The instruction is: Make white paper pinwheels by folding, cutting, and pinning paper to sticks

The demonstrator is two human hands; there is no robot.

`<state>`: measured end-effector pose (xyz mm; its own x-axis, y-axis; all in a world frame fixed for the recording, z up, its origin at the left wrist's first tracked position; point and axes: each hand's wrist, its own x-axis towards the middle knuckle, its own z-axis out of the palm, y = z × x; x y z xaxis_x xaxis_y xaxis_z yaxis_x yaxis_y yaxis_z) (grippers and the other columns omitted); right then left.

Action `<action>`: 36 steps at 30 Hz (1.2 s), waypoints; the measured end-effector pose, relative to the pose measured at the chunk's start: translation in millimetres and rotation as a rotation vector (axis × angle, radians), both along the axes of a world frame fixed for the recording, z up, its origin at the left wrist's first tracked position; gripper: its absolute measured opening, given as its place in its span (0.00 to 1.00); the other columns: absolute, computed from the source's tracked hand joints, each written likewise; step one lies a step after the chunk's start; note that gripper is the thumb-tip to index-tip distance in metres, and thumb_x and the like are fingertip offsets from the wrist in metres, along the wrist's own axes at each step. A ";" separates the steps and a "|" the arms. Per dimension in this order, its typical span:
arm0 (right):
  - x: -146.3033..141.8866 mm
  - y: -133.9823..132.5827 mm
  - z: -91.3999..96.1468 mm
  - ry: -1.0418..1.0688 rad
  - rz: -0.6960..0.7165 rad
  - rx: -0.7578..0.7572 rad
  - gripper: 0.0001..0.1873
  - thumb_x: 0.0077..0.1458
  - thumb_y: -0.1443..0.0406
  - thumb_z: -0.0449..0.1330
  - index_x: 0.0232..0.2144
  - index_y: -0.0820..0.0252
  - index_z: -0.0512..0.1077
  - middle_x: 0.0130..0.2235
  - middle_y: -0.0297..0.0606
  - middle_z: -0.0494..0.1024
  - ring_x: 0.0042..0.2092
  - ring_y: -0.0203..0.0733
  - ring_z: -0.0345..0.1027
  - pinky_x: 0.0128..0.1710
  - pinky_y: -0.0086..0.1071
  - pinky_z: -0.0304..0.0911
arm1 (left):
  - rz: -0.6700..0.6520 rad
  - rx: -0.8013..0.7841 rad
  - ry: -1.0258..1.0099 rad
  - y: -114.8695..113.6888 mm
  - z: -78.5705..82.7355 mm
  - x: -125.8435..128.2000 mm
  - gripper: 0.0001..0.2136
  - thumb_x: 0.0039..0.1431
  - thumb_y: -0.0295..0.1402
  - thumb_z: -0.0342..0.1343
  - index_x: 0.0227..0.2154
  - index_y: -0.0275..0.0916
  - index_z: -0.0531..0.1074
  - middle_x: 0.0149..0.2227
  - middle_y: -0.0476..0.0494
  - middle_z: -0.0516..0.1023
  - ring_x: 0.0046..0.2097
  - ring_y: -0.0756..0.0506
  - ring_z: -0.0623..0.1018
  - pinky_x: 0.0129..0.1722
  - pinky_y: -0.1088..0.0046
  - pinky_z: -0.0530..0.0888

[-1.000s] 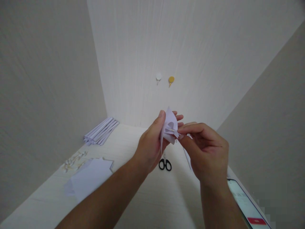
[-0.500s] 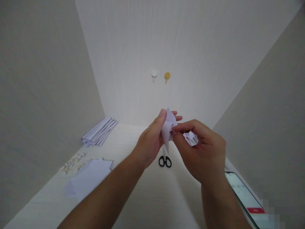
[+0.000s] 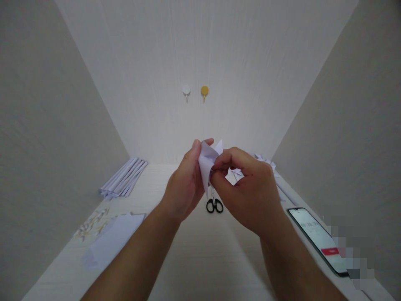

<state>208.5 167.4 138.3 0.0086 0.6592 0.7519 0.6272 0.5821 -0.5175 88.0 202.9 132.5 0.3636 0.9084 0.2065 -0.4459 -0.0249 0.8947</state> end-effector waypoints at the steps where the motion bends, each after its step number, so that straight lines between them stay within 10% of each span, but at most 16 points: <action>1: -0.1 0.8 -0.3 0.011 -0.008 -0.007 0.10 0.48 0.76 0.60 0.27 0.55 0.69 0.27 0.29 0.75 0.30 0.37 0.69 0.32 0.31 0.63 | 0.000 -0.004 -0.002 0.3 0.2 0.0 0.24 0.65 0.55 0.44 0.46 0.41 0.72 0.40 0.40 0.82 0.49 0.36 0.81 0.45 0.58 0.78; 6: -0.1 4.5 -2.3 0.056 -0.017 -0.006 0.08 0.50 0.73 0.60 0.27 0.55 0.69 0.27 0.30 0.75 0.31 0.38 0.69 0.30 0.30 0.63 | 0.046 0.050 0.020 3.6 -0.8 -0.4 0.15 0.62 0.41 0.41 0.28 0.41 0.69 0.34 0.39 0.81 0.45 0.36 0.81 0.42 0.55 0.78; 15: 4.9 17.2 -4.4 0.454 0.195 -0.114 0.07 0.50 0.73 0.63 0.28 0.56 0.72 0.27 0.30 0.77 0.29 0.36 0.69 0.28 0.29 0.63 | -0.050 0.007 -0.187 -2.6 4.3 -2.0 0.18 0.63 0.38 0.41 0.43 0.37 0.74 0.41 0.37 0.82 0.50 0.36 0.79 0.46 0.58 0.76; 23: 15.3 26.2 -5.8 0.728 0.483 -0.228 0.08 0.46 0.66 0.72 0.28 0.57 0.76 0.25 0.29 0.76 0.25 0.33 0.68 0.25 0.25 0.62 | 0.098 0.099 -0.273 -12.4 -1.4 -3.8 0.15 0.54 0.22 0.57 0.40 0.42 0.61 0.41 0.47 0.82 0.35 0.49 0.78 0.38 0.71 0.71; 29: 22.8 26.4 -6.3 0.667 0.672 -0.276 0.12 0.48 0.57 0.75 0.31 0.55 0.80 0.28 0.32 0.78 0.30 0.38 0.72 0.32 0.31 0.69 | 0.115 0.323 -0.251 -22.1 -5.4 -4.5 0.08 0.63 0.26 0.59 0.42 0.41 0.67 0.60 0.39 0.75 0.57 0.43 0.78 0.54 0.65 0.74; 36: 21.8 21.7 -2.6 0.653 0.730 -0.326 0.13 0.47 0.54 0.74 0.32 0.52 0.80 0.30 0.34 0.78 0.30 0.41 0.72 0.33 0.34 0.71 | 0.321 0.594 -0.114 -23.2 -8.7 -7.2 0.12 0.63 0.27 0.61 0.49 0.42 0.77 0.60 0.41 0.76 0.62 0.41 0.74 0.64 0.60 0.69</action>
<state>230.3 189.1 135.7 -0.1332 0.8388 0.5279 -0.2825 0.4784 -0.8315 80.8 179.8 123.8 0.0416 0.6882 0.7243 -0.4251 -0.6439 0.6362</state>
